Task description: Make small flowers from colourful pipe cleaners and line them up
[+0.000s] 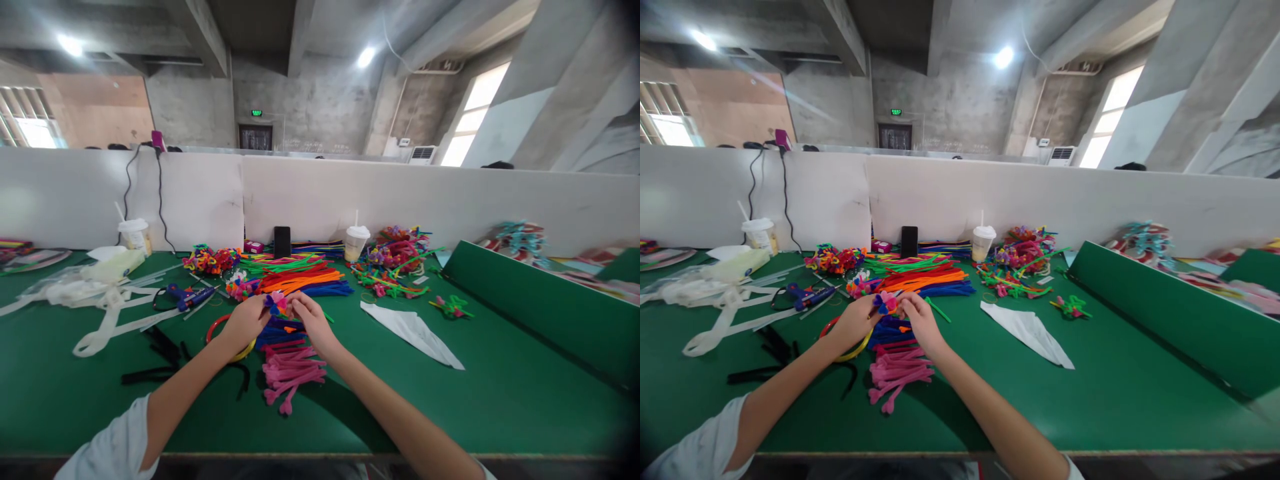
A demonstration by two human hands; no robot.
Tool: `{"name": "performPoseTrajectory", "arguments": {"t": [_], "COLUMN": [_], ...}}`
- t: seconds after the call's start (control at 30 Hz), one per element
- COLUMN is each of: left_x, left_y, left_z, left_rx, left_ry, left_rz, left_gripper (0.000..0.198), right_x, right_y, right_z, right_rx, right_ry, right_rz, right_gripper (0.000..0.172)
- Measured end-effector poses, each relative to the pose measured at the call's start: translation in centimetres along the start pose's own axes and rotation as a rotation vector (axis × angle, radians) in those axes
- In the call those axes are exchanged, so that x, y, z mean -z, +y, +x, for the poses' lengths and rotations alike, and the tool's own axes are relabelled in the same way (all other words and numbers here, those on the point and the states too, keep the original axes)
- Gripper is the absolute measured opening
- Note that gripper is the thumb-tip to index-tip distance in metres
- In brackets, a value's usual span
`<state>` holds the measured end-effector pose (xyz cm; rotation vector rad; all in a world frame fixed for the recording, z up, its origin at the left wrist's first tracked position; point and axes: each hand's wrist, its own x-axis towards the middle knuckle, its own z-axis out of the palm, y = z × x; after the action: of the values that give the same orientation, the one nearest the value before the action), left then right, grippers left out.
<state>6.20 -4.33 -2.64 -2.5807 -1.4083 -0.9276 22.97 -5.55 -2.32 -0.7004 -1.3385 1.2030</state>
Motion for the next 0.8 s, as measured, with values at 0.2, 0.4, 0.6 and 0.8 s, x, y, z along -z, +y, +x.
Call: {"name": "performPoseTrajectory", "arguments": {"t": [0.2, 0.4, 0.6, 0.8], "left_x": [0.0, 0.2, 0.9, 0.7], "left_y": [0.1, 0.8, 1.4, 0.9], "left_z": [-0.2, -0.5, -0.4, -0.4], "left_rx": [-0.022, -0.052, 0.066, -0.034], "left_ry": [-0.025, -0.096, -0.114, -0.142], "left_rz": [0.102, 0.084, -0.155, -0.253], "left_gripper": [0.014, 0.014, 0.032, 0.017], "right_x": [-0.3, -0.4, -0.5, -0.5], "right_y": [-0.1, 0.0, -0.1, -0.1], "right_z": [0.0, -0.1, -0.2, -0.2], "right_rx": [0.023, 0.012, -0.030, -0.043], "right_ry": [-0.021, 0.004, -0.020, -0.043], "right_rz": [-0.141, -0.181, -0.121, -0.113], "right_gripper": [0.020, 0.025, 0.026, 0.024]}}
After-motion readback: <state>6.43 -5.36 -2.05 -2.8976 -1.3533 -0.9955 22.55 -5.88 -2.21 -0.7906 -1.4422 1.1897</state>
